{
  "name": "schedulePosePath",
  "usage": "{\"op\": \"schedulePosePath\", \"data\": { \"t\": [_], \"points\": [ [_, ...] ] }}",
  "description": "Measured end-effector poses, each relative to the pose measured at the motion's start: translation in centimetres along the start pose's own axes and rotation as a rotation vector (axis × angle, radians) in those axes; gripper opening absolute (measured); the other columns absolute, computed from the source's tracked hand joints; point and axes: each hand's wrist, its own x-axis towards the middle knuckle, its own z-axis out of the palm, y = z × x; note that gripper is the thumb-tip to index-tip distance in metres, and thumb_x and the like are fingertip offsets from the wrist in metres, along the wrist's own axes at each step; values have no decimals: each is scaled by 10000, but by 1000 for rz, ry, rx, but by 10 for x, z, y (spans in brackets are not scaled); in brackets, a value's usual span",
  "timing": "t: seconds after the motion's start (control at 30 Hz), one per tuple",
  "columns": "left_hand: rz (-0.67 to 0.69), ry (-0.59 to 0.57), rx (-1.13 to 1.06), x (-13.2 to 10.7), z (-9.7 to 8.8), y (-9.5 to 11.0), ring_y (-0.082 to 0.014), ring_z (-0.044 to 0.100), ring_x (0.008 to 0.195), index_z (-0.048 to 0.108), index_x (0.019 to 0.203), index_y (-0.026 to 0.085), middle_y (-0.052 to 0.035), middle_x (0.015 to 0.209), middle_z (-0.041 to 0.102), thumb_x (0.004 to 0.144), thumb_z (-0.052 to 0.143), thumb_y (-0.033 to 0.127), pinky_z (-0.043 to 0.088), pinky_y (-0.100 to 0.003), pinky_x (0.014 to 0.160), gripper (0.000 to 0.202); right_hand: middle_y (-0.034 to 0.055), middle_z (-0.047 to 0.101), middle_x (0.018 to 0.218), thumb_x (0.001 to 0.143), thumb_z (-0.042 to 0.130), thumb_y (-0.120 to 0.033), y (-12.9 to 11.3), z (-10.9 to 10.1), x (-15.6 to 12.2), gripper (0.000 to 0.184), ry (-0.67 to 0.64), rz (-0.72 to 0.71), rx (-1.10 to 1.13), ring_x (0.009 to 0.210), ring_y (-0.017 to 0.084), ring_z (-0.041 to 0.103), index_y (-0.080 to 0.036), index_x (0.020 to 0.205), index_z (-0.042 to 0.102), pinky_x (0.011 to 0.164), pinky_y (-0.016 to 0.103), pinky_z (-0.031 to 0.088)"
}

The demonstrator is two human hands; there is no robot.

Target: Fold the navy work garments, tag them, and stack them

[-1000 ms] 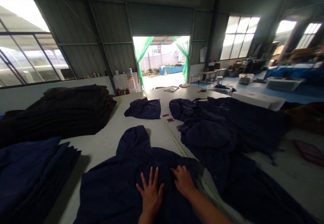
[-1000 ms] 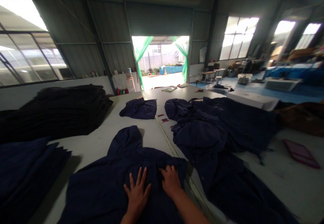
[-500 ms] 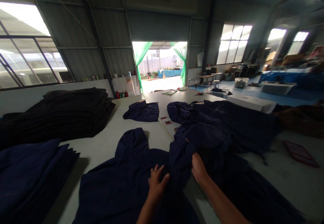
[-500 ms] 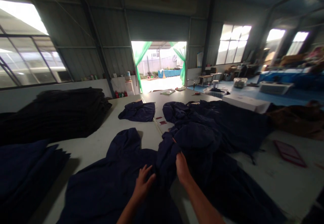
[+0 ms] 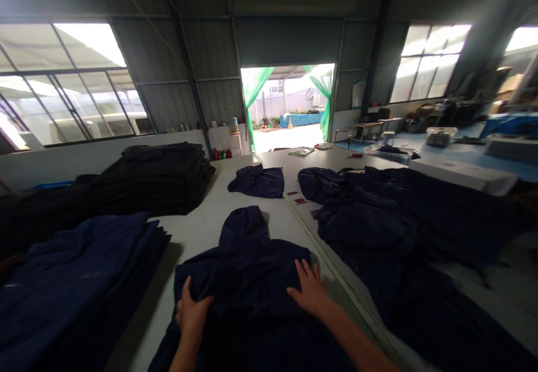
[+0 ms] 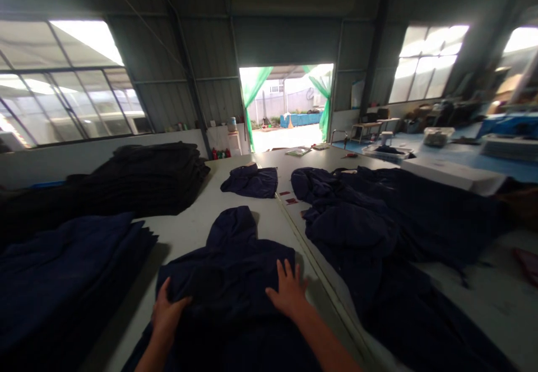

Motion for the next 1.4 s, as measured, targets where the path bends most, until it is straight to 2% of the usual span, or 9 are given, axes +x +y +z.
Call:
{"op": "schedulePosePath", "data": {
  "t": [0.17, 0.3, 0.4, 0.53, 0.67, 0.83, 0.93, 1.23, 1.4],
  "points": [
    [-109, -256, 260, 7, -6, -53, -270, 550, 1058, 364, 1306, 142, -131, 1070, 608, 726, 528, 384, 464, -378, 845, 649, -44, 19, 1492, 606, 624, -398, 9, 52, -9, 867, -61, -184, -202, 1304, 379, -121, -433, 1353, 186, 984, 652, 10],
    [11, -88, 258, 2, -18, -48, -192, 580, 934, 526, 1171, 205, -57, 917, 600, 758, 434, 184, 464, -286, 805, 424, -65, 226, 1455, 609, 542, -165, 16, 51, -7, 678, -26, -101, -315, 1317, 386, -29, -434, 1225, 452, 967, 678, -19],
    [82, 35, 310, 5, -28, -40, -184, 565, 851, 613, 1054, 189, -53, 818, 538, 776, 384, 156, 455, -288, 796, 362, 10, 326, 1418, 599, 549, -225, 12, 31, 3, 576, -161, -53, -285, 1308, 421, 35, -340, 1163, 551, 951, 700, 21],
    [171, 129, 364, 8, -34, -30, -160, 540, 838, 650, 1002, 191, -66, 861, 529, 798, 328, 119, 444, -273, 800, 388, 10, 305, 1427, 733, 449, -379, -4, 15, 21, 543, -116, -115, -140, 1318, 366, 120, -332, 1273, 432, 963, 662, 151],
    [73, 214, 675, 6, -26, -16, -271, 485, 1036, 654, 997, 255, -100, 1101, 556, 812, 313, 130, 404, -474, 835, 408, -1, 276, 1440, 813, 357, -373, -19, 26, 37, 508, 32, -72, -225, 1326, 361, 68, -327, 1319, 363, 948, 691, 92],
    [422, -114, 896, -8, 9, -2, -317, 107, 1335, 420, 1260, 383, 36, 1448, 274, 823, 365, 285, 107, -620, 1006, 451, -18, 216, 1463, 804, 376, -510, -38, 53, 45, 517, 70, -168, -289, 1316, 398, -29, -423, 1311, 323, 910, 715, -53],
    [346, -331, 872, -10, 25, -12, -413, 28, 1322, 274, 1291, 479, 76, 1466, 206, 805, 357, 486, 50, -730, 925, 493, -34, 178, 1474, 781, 380, -586, -39, 68, 49, 526, 86, -204, -303, 1305, 425, -38, -468, 1291, 325, 904, 695, -128],
    [138, -321, 823, 4, 42, -28, -471, -34, 1295, 111, 1318, 484, 69, 1493, 21, 796, 244, 599, 63, -783, 849, 551, -48, 149, 1481, 747, 315, -692, -25, 77, 87, 603, -9, -260, -287, 1299, 446, -3, -481, 1310, 260, 925, 692, -71],
    [118, -345, 850, -23, 43, -30, -474, 3, 1296, 109, 1324, 468, 28, 1496, 28, 796, 269, 583, 95, -774, 849, 563, -56, 166, 1477, 750, 313, -689, -6, 74, 75, 593, 19, -318, -282, 1295, 452, -20, -479, 1303, 280, 941, 678, -71]
  ]
}}
